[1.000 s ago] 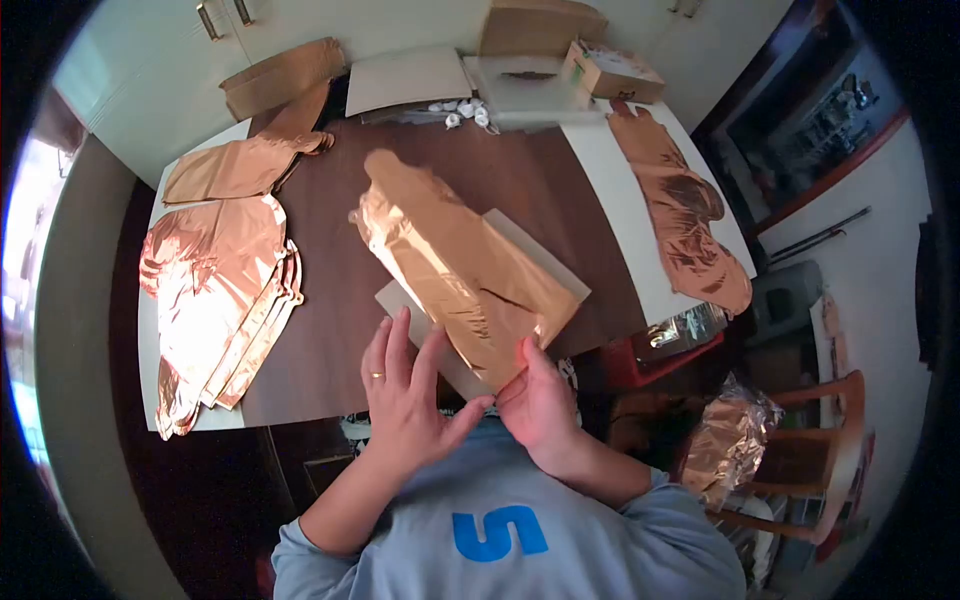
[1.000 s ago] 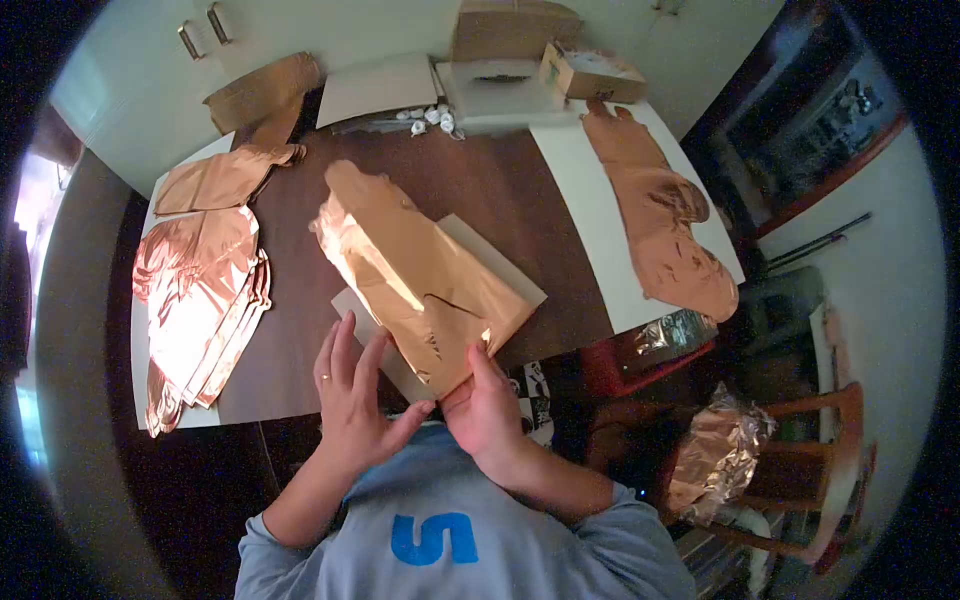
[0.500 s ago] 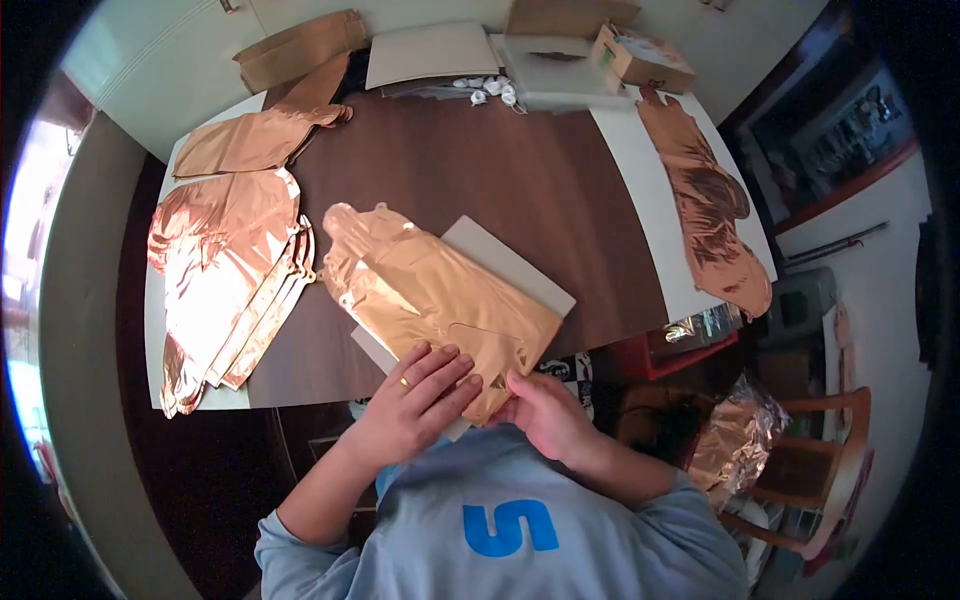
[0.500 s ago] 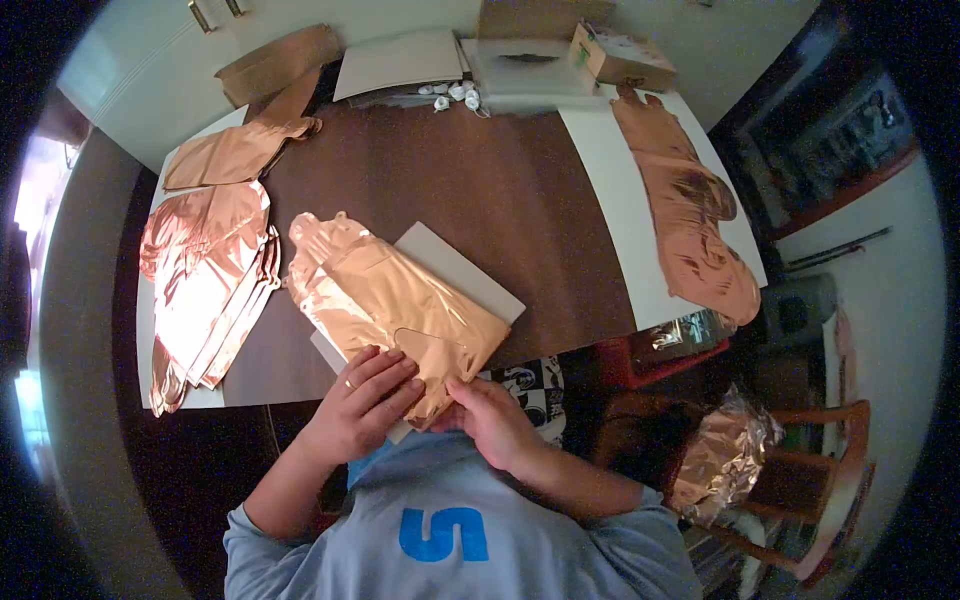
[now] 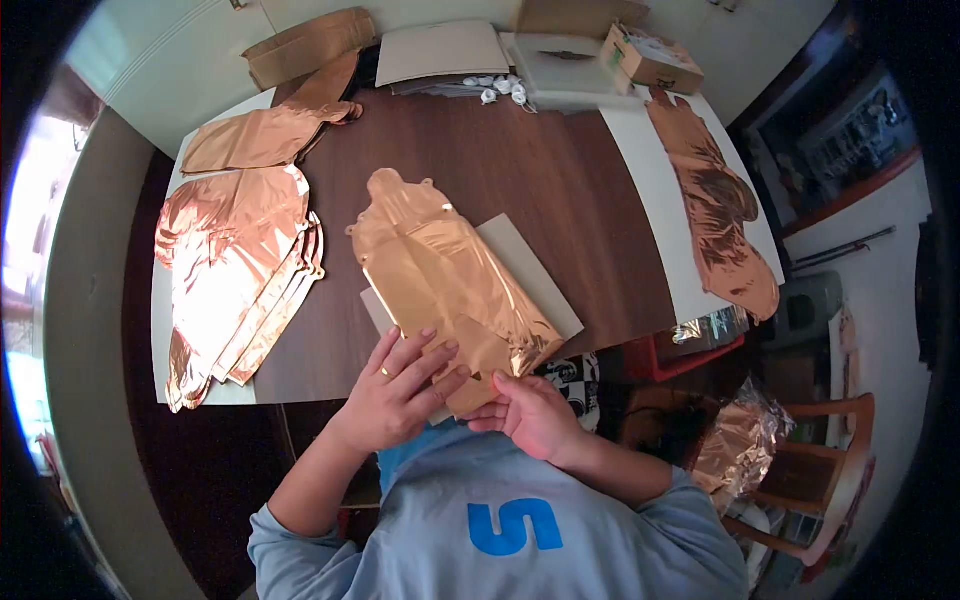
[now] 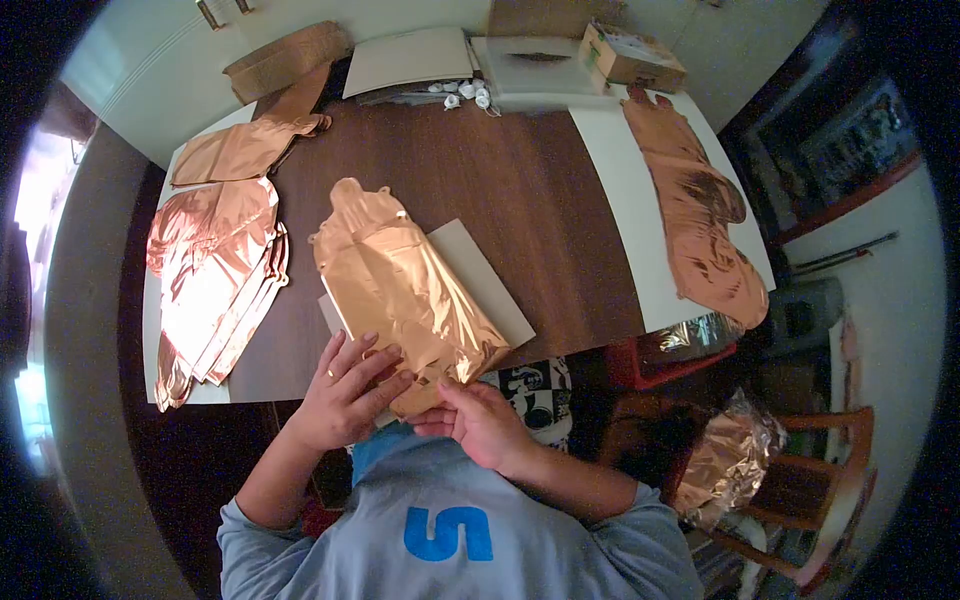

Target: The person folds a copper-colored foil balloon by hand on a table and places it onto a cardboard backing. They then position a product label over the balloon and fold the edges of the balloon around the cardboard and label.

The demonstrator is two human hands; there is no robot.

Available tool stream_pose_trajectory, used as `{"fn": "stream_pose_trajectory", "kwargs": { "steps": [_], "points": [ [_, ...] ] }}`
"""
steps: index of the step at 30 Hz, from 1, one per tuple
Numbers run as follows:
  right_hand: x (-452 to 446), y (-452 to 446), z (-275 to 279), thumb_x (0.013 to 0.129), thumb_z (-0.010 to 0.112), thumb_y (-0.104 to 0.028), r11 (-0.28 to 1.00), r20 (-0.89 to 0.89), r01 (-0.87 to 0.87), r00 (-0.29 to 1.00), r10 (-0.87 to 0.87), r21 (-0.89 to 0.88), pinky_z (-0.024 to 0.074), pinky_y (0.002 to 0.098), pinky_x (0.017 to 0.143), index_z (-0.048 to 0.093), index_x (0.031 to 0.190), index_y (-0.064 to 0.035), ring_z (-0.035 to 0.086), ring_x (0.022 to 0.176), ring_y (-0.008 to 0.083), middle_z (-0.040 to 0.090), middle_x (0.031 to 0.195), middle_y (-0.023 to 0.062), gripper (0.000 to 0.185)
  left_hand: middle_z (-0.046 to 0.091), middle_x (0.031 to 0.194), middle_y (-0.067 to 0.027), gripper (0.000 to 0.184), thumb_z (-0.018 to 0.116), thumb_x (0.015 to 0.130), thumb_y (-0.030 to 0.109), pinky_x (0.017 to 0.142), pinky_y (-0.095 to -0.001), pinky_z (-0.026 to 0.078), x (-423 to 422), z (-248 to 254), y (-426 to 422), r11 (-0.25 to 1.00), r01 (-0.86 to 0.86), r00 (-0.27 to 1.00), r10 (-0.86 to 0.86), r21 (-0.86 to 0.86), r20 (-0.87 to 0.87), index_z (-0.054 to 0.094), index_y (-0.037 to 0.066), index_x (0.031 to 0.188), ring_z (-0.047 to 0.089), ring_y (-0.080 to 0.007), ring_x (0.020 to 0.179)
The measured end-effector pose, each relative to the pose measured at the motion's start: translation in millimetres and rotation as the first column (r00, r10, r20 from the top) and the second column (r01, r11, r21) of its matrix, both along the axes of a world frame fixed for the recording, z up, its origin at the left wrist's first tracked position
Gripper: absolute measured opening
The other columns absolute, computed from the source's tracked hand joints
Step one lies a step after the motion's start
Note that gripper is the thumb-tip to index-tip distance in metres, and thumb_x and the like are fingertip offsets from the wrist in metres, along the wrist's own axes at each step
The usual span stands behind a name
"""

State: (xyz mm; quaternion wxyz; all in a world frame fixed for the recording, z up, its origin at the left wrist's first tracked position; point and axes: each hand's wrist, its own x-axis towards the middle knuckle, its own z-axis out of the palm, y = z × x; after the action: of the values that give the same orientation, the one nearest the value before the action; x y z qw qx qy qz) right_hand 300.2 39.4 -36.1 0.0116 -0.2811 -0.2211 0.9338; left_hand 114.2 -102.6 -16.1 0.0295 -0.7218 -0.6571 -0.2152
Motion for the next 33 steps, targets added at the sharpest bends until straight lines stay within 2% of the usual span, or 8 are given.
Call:
{"fn": "stream_pose_trajectory", "kwargs": {
  "steps": [6, 10, 13, 14, 17, 23, 30, 33],
  "points": [
    [-2.3, 1.4, -3.0, 0.105, 0.051, -0.026, 0.977, -0.049, 0.118, 0.993, -0.111, 0.176, 0.0598, 0.0381, 0.083, 0.058, 0.123, 0.0048, 0.071, 0.1, 0.0265, 0.068, 0.114, 0.0171, 0.036, 0.058, 0.137, -0.0114, 0.045, 0.063, 0.081, 0.013, 0.114, -0.0549, 0.034, 0.7, -9.7, -5.6, 0.998, -0.045, 0.998, 0.043, 0.04, 0.042, 0.068, 0.015, 0.126, 0.049, -0.0366, 0.133],
    [-9.2, 14.1, 0.8, 0.104, 0.054, -0.021, 0.801, -0.05, 0.233, 0.968, -0.247, 0.552, 0.0583, 0.0335, 0.079, 0.064, 0.111, 0.0041, 0.07, 0.091, 0.0191, 0.071, 0.098, 0.0159, 0.028, 0.056, 0.137, -0.0159, 0.047, 0.064, 0.08, 0.007, 0.111, -0.0553, 0.039, 2.5, -13.1, 1.4, 0.998, -0.012, 0.983, 0.0, 0.063, 0.181, 0.066, 0.012, 0.127, 0.05, -0.0401, 0.131],
    [1.5, 45.8, 34.0, 0.101, 0.057, -0.016, 0.199, 0.243, -0.215, 0.96, -0.135, 0.956, 0.0559, 0.0357, 0.075, 0.067, 0.098, 0.0019, 0.071, 0.084, 0.0216, 0.07, 0.087, 0.0174, 0.021, 0.054, 0.138, -0.0197, 0.051, 0.063, 0.077, -0.001, 0.109, -0.0558, 0.041, 1.6, -10.9, 4.1, 0.991, -0.085, 0.984, 0.067, 0.107, 0.164, 0.065, 0.009, 0.127, 0.05, -0.0431, 0.131],
    [-6.5, 50.8, 39.5, 0.098, 0.058, -0.011, -0.309, -0.127, 0.063, 0.973, -0.193, 0.949, 0.054, 0.039, 0.07, 0.067, 0.089, 0.0005, 0.07, 0.081, 0.0286, 0.066, 0.08, 0.0186, 0.017, 0.054, 0.137, -0.0208, 0.056, 0.06, 0.073, -0.005, 0.109, -0.0555, 0.041, 0.0, -7.0, 4.4, 0.988, -0.109, 0.977, 0.086, 0.113, 0.193, 0.064, 0.007, 0.128, 0.05, -0.045, 0.13],
    [-19.5, 73.0, 59.9, 0.084, 0.063, -0.004, -0.84, -0.25, 0.125, 0.968, -0.013, 0.528, 0.0539, 0.0386, 0.073, 0.066, 0.111, 0.0041, 0.069, 0.092, 0.0342, 0.068, 0.108, 0.0232, 0.028, 0.052, 0.141, -0.0182, 0.063, 0.061, 0.068, -0.002, 0.11, -0.0554, 0.04, -6.1, -4.6, 2.5, 0.97, -0.199, 0.956, 0.159, 0.143, 0.247, 0.063, 0.008, 0.13, 0.048, -0.0414, 0.133],
    [-28.1, 62.9, 38.9, 0.085, 0.054, -0.011, -0.968, 0.24, -0.108, 0.969, -0.053, 0.225, 0.0504, 0.0425, 0.087, 0.06, 0.124, 0.0086, 0.06, 0.108, 0.037, 0.059, 0.13, 0.0265, 0.044, 0.06, 0.125, -0.0192, 0.044, 0.062, 0.072, -0.002, 0.101, -0.0494, 0.045, -4.6, 1.2, -8.4, 0.844, -0.522, 0.822, 0.457, 0.127, 0.342, 0.065, 0.003, 0.116, 0.058, -0.0395, 0.115],
    [-14.7, 69.6, 69.7, 0.078, 0.074, -0.031, -0.661, 0.422, -0.243, 0.898, 0.124, 0.71, 0.0407, 0.0502, 0.1, 0.054, 0.133, 0.0022, 0.051, 0.122, 0.0377, 0.052, 0.137, 0.0211, 0.067, 0.056, 0.132, -0.0224, 0.046, 0.068, 0.082, 0.012, 0.107, -0.0509, 0.04, 3.1, 13.4, 1.0, 0.907, -0.416, 0.866, 0.373, 0.064, 0.332, 0.059, 0.001, 0.125, 0.052, -0.0421, 0.125],
    [-6.1, 90.1, 55.6, 0.073, 0.082, -0.04, -0.712, 0.277, -0.138, 0.957, 0.082, 0.689, 0.0369, 0.0515, 0.105, 0.05, 0.138, -0.0016, 0.046, 0.128, 0.0374, 0.047, 0.142, 0.0199, 0.083, 0.047, 0.141, -0.0253, 0.06, 0.069, 0.086, 0.021, 0.113, -0.0537, 0.033, 6.5, 13.3, 14.0, 0.92, -0.393, 0.885, 0.379, -0.004, 0.27, 0.048, 0.0, 0.139, 0.043, -0.0437, 0.134]
  ]
}}
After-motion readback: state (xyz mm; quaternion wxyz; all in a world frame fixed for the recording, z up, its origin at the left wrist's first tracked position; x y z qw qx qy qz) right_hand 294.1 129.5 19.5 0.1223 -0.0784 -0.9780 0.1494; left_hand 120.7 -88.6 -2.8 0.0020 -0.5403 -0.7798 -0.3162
